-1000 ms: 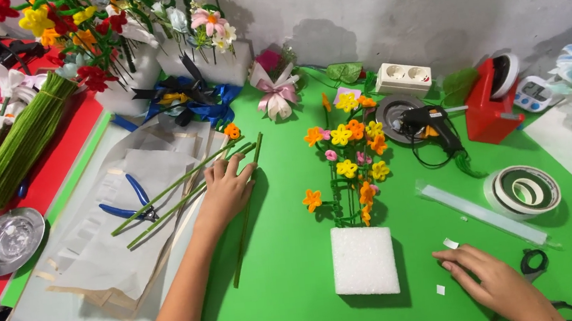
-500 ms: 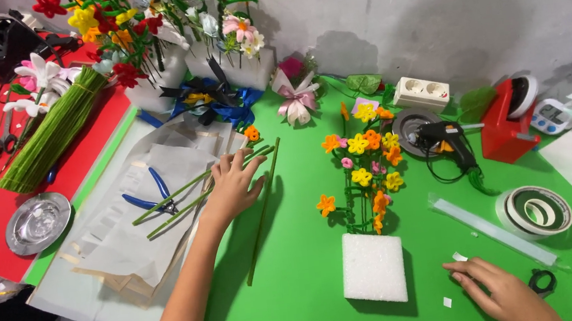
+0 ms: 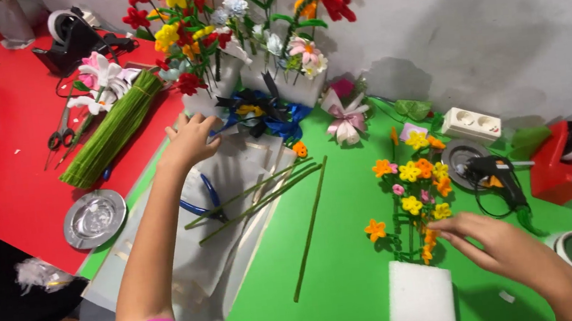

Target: The person arranges artificial flowers into a white foam block on a green table. They insert orange and yellow flowers, adjust their positions, and add green stems to the arrangement.

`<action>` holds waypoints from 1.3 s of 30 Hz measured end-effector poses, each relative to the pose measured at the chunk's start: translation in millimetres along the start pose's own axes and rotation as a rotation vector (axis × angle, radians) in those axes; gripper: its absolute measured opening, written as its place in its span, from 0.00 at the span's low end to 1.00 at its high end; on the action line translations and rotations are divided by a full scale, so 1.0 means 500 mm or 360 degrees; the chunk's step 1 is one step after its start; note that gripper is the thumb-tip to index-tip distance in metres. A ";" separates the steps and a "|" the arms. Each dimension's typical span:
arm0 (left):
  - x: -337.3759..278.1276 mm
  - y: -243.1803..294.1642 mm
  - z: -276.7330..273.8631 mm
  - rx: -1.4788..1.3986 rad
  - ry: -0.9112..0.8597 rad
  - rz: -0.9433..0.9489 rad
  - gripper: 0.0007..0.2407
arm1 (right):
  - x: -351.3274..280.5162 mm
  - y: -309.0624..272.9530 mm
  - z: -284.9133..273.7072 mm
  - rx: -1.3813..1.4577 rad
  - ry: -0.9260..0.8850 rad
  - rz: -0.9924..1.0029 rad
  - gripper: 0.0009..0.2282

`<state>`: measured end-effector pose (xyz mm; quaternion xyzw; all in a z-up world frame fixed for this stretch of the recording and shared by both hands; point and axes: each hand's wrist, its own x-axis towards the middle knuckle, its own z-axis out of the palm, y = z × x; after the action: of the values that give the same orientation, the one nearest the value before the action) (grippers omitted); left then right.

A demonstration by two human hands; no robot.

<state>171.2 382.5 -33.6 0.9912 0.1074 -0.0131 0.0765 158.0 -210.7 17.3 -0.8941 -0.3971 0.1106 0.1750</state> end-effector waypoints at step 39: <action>0.243 -0.113 0.080 0.0262 -0.0226 -0.0370 0.32 | 1.035 -0.388 0.054 0.0813 0.0405 -0.0635 0.11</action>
<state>277.4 456.3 -86.5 0.9716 0.2142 -0.1005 0.0004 360.3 304.0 40.2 -0.7328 -0.4986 0.0578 0.4594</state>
